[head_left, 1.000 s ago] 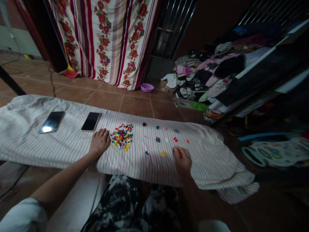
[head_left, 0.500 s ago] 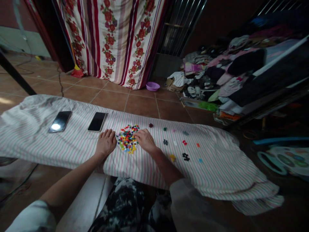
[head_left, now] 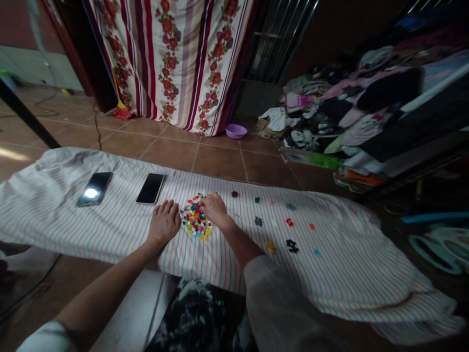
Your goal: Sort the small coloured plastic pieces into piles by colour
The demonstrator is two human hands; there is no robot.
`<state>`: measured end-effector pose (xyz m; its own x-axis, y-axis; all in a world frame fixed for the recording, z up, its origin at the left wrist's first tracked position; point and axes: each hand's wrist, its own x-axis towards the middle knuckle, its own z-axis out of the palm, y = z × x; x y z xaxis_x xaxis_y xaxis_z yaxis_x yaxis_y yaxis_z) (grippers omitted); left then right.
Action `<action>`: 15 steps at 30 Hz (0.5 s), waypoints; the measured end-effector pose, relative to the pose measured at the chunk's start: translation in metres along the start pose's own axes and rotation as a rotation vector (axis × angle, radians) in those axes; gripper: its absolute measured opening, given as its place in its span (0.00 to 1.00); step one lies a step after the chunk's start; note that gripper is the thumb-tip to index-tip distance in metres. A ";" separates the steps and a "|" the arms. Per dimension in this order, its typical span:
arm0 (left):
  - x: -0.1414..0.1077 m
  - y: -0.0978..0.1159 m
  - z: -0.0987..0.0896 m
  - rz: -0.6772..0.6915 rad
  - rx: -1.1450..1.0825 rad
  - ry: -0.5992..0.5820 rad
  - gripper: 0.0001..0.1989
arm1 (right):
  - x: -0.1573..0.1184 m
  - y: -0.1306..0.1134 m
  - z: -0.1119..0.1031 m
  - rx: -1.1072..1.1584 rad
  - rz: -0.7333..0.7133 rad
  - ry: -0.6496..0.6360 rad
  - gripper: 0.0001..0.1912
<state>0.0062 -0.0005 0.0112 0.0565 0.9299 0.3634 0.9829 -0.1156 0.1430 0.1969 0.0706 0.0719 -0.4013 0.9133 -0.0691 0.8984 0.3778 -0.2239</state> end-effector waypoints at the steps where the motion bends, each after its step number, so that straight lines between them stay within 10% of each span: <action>1: 0.000 0.000 0.000 0.002 0.002 0.001 0.22 | 0.001 -0.002 -0.001 -0.015 0.007 -0.009 0.10; 15: 0.000 0.000 0.000 0.007 0.012 -0.001 0.22 | 0.001 0.002 0.012 -0.016 -0.072 0.125 0.10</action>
<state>0.0058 -0.0002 0.0115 0.0631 0.9296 0.3632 0.9845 -0.1176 0.1300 0.1967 0.0702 0.0598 -0.4406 0.8951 0.0682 0.8710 0.4447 -0.2087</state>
